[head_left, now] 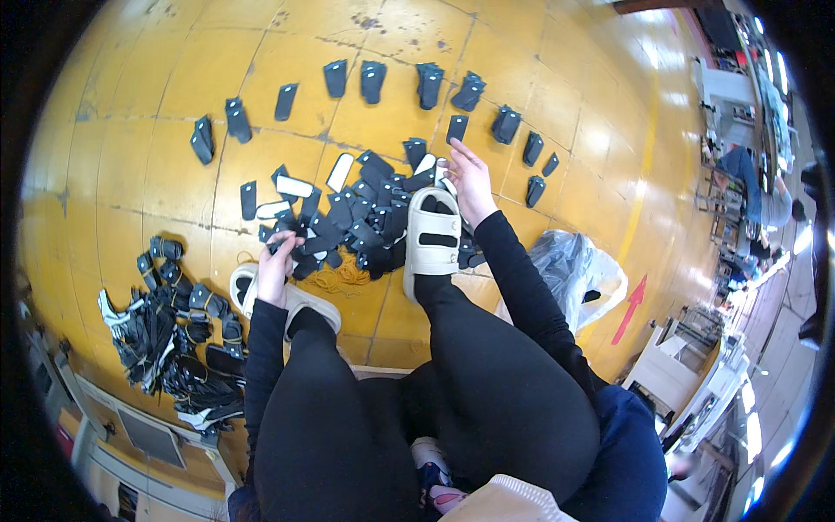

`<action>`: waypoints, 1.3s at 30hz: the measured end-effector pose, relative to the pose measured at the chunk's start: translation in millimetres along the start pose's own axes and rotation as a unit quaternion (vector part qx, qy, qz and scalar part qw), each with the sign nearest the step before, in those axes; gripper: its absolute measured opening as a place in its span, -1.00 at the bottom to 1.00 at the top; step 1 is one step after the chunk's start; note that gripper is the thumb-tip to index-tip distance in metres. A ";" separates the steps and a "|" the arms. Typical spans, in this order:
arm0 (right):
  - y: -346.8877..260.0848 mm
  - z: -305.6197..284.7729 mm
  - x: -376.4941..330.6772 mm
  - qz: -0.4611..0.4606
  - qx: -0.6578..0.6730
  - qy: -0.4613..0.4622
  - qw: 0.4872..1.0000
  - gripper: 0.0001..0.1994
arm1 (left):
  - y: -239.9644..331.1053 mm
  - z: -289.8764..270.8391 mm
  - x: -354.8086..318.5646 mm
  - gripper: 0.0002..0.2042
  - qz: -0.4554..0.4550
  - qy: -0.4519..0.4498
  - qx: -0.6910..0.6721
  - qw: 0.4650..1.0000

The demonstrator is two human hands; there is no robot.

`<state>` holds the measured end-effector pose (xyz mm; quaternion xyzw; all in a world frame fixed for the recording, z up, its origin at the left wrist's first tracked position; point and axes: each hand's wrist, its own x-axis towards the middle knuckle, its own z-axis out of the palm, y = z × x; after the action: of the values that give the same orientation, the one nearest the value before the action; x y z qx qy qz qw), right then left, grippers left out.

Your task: The person sits on the floor and sorts small black plastic parts, picking them up one by one, inspecting them, and arranging them into neat rows. The person handles the parts by hand without using any tools.

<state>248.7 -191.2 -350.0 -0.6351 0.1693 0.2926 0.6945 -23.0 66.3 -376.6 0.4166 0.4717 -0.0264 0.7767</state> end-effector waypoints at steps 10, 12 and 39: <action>36.4 -104.2 -40.0 -0.037 0.049 0.209 0.976 -0.70 | 40.7 28.4 -27.7 -0.88 -0.022 -0.013 0.100 0.995; 45.9 -123.3 -43.0 -0.062 0.070 0.250 0.964 -0.72 | 49.7 38.8 -33.7 -0.87 -0.019 -0.035 0.138 0.990; 24.9 -105.9 -2.1 -0.105 -0.102 0.064 0.987 -0.80 | 105.2 63.4 -121.0 -0.77 -0.233 -0.062 0.204 0.949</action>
<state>246.0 -295.0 -382.6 -0.7347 0.1150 0.1923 0.6403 0.8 49.7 -206.6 0.4420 0.4908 -0.3284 0.6752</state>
